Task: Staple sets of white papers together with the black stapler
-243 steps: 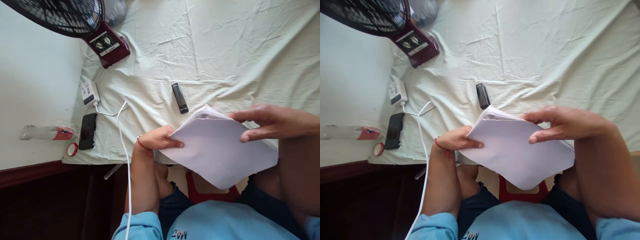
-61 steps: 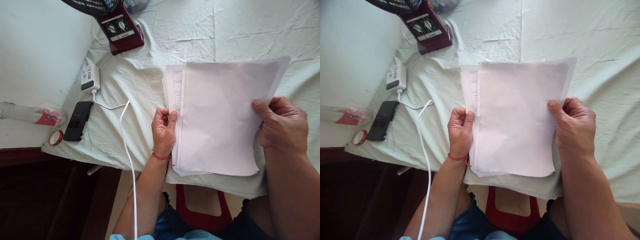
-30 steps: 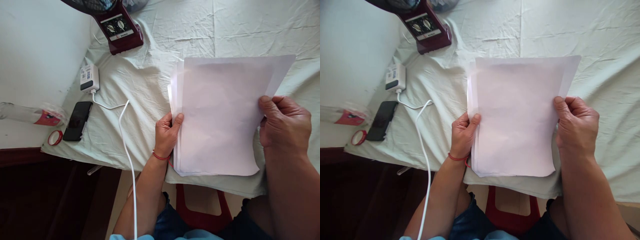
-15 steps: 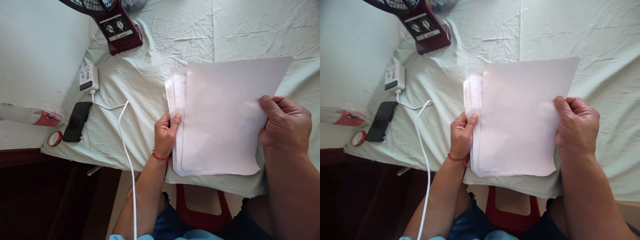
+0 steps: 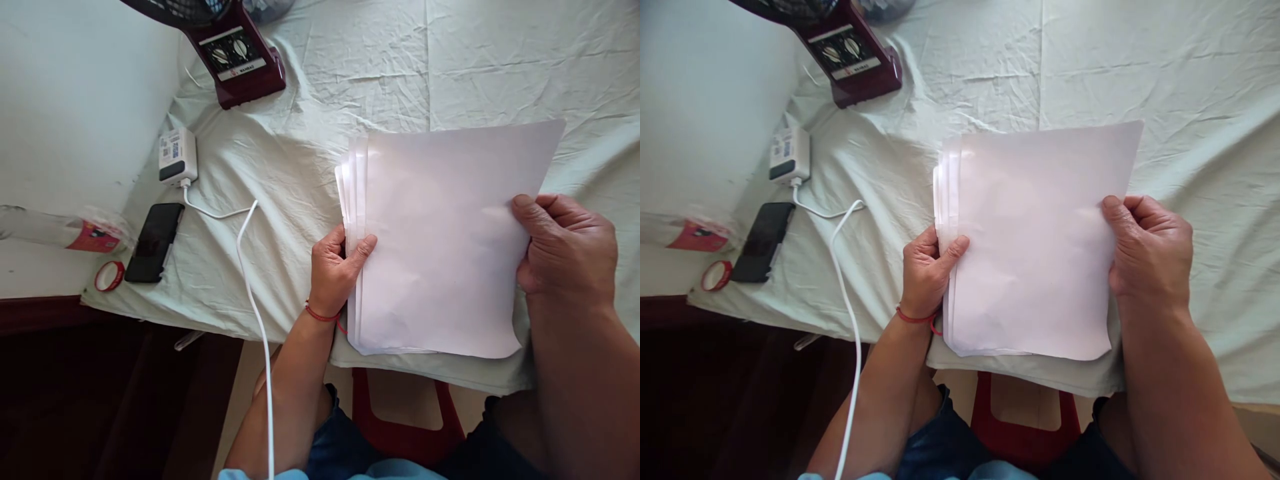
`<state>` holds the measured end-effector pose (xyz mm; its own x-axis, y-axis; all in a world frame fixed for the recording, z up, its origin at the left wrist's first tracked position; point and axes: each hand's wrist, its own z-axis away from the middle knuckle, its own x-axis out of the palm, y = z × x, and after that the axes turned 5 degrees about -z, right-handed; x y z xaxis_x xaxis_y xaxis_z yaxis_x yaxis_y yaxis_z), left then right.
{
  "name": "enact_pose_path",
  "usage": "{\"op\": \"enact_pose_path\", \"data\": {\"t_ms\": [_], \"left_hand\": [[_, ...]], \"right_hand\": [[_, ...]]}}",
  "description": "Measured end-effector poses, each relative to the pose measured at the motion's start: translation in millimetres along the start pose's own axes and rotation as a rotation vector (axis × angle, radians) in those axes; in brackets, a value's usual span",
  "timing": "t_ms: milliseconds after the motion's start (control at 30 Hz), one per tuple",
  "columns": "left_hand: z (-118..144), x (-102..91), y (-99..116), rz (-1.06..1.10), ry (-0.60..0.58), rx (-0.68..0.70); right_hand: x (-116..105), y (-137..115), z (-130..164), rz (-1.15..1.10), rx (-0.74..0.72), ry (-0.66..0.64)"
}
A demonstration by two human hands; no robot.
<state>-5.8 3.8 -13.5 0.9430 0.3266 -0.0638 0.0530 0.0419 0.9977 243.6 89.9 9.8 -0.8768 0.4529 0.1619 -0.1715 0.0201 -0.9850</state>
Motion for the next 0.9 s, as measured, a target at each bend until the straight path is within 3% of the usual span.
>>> {"op": "enact_pose_path", "data": {"t_ms": [900], "left_hand": [[-2.7, 2.4, -1.0, -0.043, 0.005, 0.015]], "right_hand": [[-5.8, 7.0, -9.0, 0.022, 0.055, -0.083]]}}
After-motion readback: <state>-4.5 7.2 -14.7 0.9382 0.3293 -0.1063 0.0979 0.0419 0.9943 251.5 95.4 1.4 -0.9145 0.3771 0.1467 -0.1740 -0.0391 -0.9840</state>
